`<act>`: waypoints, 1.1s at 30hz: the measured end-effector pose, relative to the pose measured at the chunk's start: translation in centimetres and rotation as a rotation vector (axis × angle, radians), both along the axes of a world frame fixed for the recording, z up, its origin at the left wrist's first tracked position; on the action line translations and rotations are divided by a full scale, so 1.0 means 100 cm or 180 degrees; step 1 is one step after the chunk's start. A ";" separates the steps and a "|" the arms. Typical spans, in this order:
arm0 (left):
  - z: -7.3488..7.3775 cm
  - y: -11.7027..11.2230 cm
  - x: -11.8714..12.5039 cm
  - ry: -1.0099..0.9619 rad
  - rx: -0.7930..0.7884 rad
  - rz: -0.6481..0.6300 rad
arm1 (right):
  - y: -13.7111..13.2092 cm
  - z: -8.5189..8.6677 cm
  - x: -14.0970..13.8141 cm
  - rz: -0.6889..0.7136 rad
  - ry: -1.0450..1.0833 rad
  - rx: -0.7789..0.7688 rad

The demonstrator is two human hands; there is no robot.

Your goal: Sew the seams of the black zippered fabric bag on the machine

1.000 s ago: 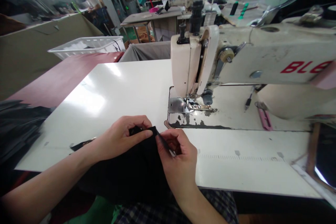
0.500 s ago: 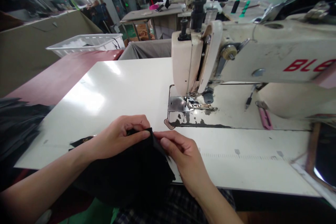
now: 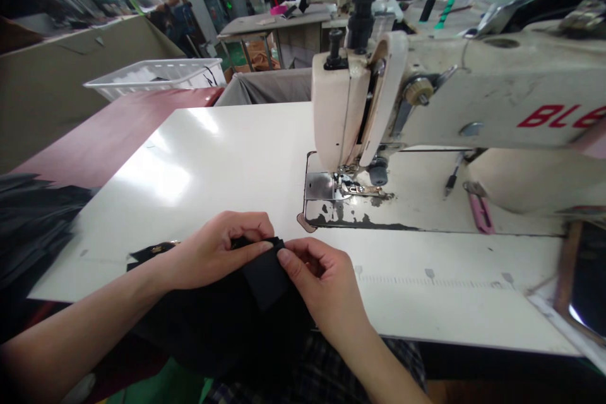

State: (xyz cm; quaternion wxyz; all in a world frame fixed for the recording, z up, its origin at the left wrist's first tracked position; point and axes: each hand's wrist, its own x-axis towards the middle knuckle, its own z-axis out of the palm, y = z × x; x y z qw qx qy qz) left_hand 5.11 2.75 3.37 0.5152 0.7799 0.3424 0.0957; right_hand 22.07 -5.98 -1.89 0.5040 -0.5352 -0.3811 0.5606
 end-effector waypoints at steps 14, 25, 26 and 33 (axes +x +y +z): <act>0.001 0.000 0.003 0.0077 -0.0174 0.0028 | -0.002 -0.001 0.000 0.0076 -0.0309 0.0092; 0.001 0.001 0.006 0.0218 -0.0194 -0.0045 | -0.003 -0.006 -0.001 0.0078 -0.0254 0.0122; 0.001 0.001 0.006 0.0197 -0.0241 -0.0059 | -0.003 -0.006 -0.001 0.0088 -0.0257 0.0109; 0.001 0.004 0.005 0.0190 -0.0428 -0.0123 | -0.001 -0.004 -0.004 0.0031 0.0004 0.0034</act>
